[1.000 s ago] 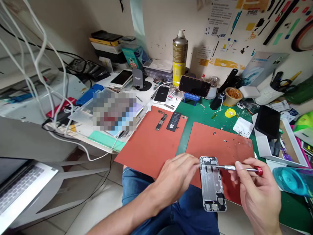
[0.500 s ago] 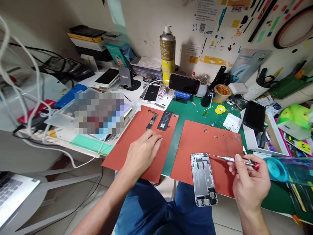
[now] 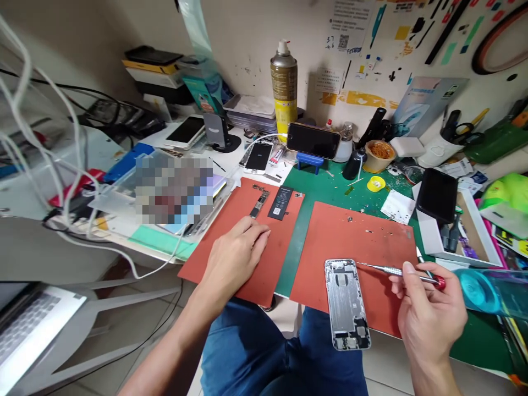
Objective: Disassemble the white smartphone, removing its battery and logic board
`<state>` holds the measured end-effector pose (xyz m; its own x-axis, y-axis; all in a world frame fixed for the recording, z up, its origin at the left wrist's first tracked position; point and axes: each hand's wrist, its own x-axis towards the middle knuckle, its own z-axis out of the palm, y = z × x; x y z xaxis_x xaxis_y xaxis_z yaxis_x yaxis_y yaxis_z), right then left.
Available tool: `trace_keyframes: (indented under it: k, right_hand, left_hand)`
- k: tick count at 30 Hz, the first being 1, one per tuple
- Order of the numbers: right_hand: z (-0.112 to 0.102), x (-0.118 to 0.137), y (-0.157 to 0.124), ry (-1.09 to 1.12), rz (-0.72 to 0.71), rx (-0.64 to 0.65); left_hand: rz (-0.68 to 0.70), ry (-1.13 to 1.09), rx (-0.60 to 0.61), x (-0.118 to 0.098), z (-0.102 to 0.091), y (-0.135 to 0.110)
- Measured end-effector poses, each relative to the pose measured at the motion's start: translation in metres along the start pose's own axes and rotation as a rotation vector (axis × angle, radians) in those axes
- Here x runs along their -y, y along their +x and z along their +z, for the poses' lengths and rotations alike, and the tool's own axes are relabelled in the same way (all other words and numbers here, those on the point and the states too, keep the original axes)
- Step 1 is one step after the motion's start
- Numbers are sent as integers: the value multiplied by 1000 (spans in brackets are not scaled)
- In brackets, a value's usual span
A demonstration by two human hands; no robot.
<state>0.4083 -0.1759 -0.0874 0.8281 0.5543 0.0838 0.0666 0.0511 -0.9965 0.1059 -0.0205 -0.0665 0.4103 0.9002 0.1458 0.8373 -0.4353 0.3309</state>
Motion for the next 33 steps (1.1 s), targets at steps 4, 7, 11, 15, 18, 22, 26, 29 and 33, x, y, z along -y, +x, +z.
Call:
trace_keyframes:
  k: [4,7,11,15,18,22,26,29,33]
  right_hand:
    - [0,-2,0,2,8,-1]
    - [0,-3,1,-13,-10,-15]
    - [-1,-4,1,-21,-8,-12]
    - [0,-4,1,-10,5,-4]
    - [1,-4,2,-4,12,9]
    - [1,-4,2,5,10,20]
    - [1,-6,3,-9,-1,42]
    - [1,-6,4,-14,-5,53]
    - [0,-5,3,-12,-4,42]
  left_hand:
    - [-10,-7,0,4,-3,-7]
    - [8,-28,3,2,-2,-5]
    - [52,-20,23,-8,3,4]
    - [92,34,54,-15,7,14]
    - [96,44,63,-17,9,17]
    - [106,43,54,-17,11,18]
    - [125,14,20,-14,15,17]
    - [129,12,-19,-12,20,14]
    - [129,20,-27,-11,22,10]
